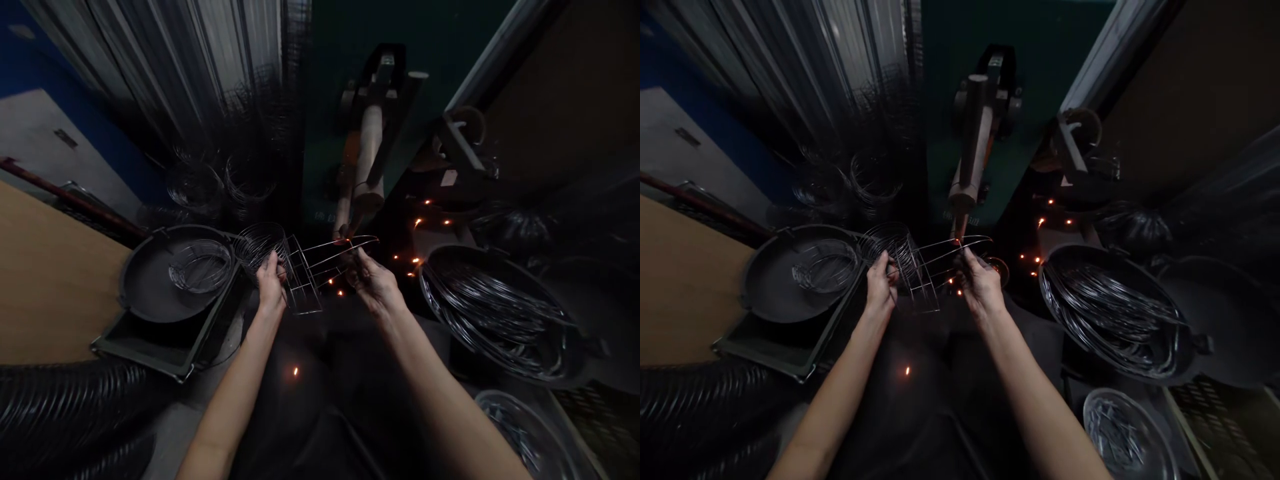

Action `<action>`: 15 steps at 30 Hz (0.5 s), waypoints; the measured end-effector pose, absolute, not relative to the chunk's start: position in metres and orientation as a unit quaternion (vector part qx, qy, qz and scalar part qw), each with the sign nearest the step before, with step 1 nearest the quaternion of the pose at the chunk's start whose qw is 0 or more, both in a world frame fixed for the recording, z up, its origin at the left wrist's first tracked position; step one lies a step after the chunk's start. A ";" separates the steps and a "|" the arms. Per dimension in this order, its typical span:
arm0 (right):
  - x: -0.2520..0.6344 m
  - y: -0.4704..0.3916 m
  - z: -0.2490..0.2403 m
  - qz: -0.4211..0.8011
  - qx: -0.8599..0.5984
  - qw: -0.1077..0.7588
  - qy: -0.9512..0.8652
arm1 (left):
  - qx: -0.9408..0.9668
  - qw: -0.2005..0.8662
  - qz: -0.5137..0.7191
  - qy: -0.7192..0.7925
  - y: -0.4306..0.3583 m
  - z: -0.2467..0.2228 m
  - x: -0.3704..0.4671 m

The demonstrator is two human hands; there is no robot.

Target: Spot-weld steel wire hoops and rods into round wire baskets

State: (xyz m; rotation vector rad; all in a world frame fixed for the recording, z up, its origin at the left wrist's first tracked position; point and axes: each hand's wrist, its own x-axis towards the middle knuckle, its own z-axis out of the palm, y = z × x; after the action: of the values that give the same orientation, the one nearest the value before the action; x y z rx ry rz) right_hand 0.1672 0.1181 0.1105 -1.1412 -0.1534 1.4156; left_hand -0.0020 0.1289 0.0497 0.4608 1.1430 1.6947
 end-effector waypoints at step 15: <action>0.199 0.094 0.091 0.592 -0.529 0.602 -0.083 | 0.198 0.476 0.716 0.471 0.148 0.051 -0.008</action>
State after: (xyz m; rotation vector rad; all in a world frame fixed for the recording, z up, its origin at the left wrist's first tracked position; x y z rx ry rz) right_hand 0.1989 0.0941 0.0913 -1.2255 -0.1913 1.3712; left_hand -0.0076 0.1481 0.0510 0.4842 1.1509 1.7498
